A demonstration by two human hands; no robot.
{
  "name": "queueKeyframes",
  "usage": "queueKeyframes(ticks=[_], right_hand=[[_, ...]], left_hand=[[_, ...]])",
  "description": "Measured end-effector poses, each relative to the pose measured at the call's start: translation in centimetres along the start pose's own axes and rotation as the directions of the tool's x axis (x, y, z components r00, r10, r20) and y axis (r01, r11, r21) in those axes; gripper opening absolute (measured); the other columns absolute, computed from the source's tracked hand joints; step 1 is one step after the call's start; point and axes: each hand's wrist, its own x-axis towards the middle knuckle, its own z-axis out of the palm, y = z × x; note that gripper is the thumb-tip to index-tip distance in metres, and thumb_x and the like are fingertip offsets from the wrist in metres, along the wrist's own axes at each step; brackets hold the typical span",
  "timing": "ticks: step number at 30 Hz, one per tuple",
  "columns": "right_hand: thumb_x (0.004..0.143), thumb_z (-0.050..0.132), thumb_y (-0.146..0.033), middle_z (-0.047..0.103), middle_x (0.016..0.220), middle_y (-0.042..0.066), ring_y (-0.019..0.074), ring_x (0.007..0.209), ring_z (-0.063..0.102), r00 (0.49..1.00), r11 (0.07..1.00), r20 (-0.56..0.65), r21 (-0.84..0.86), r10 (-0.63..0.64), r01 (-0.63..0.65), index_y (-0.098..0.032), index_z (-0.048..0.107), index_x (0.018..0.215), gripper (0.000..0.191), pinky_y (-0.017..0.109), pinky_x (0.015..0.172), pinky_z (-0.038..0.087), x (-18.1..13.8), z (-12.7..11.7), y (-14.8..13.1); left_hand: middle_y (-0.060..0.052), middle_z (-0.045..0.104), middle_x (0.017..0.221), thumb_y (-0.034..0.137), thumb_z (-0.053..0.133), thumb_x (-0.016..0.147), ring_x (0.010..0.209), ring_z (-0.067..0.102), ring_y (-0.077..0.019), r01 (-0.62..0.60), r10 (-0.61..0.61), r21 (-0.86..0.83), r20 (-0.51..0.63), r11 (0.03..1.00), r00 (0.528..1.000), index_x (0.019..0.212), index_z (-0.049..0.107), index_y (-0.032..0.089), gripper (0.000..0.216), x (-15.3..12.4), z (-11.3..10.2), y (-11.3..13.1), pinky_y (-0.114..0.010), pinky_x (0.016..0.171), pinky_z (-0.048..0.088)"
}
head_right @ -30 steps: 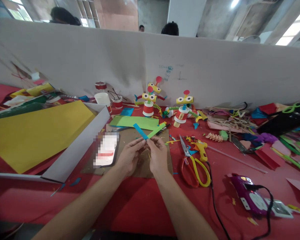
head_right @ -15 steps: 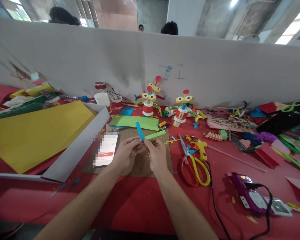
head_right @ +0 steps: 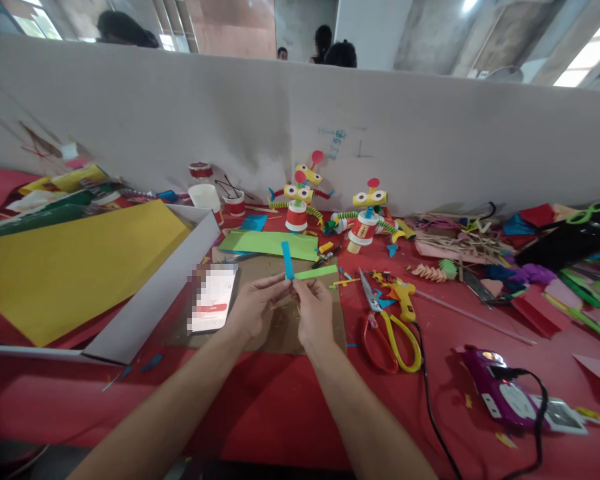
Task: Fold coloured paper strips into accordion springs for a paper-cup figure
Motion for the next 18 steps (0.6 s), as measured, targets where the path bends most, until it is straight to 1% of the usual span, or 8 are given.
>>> queueKeyframes(ticks=[5, 9, 12, 15, 18], right_hand=[[0.063, 0.072, -0.021, 0.059, 0.061, -0.005, 0.0078, 0.057, 0.050, 0.998, 0.998, 0.048, -0.054, -0.028, 0.030, -0.018, 0.060, 0.065, 0.012, 0.021, 0.058, 0.040, -0.1, -0.1, 0.5], [0.062, 0.071, -0.018, 0.065, 0.071, -0.003, 0.0115, 0.068, 0.057, 0.980, 0.995, 0.201, -0.096, -0.001, 0.020, -0.020, 0.063, 0.071, 0.011, 0.026, 0.070, 0.045, 0.3, -0.2, -0.1], [0.063, 0.070, -0.019, 0.066, 0.075, -0.002, 0.0118, 0.068, 0.057, 0.960, 0.991, 0.280, -0.128, 0.009, 0.028, -0.021, 0.064, 0.074, 0.012, 0.027, 0.071, 0.046, 0.7, -0.4, -0.8], [0.068, 0.068, -0.022, 0.064, 0.075, -0.003, 0.0109, 0.066, 0.056, 0.939, 0.965, 0.340, -0.228, -0.050, 0.134, -0.023, 0.065, 0.078, 0.011, 0.025, 0.067, 0.045, 1.2, -0.9, -1.4], [0.068, 0.069, -0.023, 0.063, 0.073, -0.002, 0.0125, 0.066, 0.056, 0.896, 0.901, 0.438, -0.353, -0.078, 0.251, -0.023, 0.066, 0.079, 0.011, 0.025, 0.065, 0.044, 2.0, -1.7, -1.9]], left_hand=[[-0.007, 0.072, 0.079, 0.021, 0.077, 0.062, 0.074, 0.066, -0.0142, -0.025, 0.024, -0.020, -0.025, 1.000, 0.999, 0.083, 0.073, 0.012, 0.024, 0.2, -0.2, -0.2, -0.027, 0.080, 0.049], [-0.006, 0.071, 0.076, 0.019, 0.077, 0.061, 0.070, 0.064, -0.0110, -0.008, 0.005, -0.061, -0.052, 0.998, 0.999, 0.074, 0.072, 0.012, 0.016, 0.6, -0.6, 0.4, -0.022, 0.076, 0.049], [-0.004, 0.070, 0.070, 0.018, 0.076, 0.060, 0.065, 0.062, -0.0084, 0.039, -0.044, -0.074, -0.055, 0.996, 0.998, 0.070, 0.071, 0.012, 0.013, 0.8, -0.8, 1.1, -0.018, 0.071, 0.049], [-0.002, 0.067, 0.065, 0.016, 0.075, 0.059, 0.060, 0.059, -0.0070, 0.089, -0.091, -0.054, -0.041, 0.995, 0.995, 0.067, 0.071, 0.011, 0.010, 0.8, -0.9, 1.5, -0.017, 0.066, 0.049], [-0.003, 0.067, 0.064, 0.017, 0.075, 0.058, 0.060, 0.059, -0.0077, 0.114, -0.115, -0.005, -0.041, 0.993, 0.993, 0.065, 0.070, 0.011, 0.011, 0.7, -0.8, 1.7, -0.017, 0.064, 0.048]])
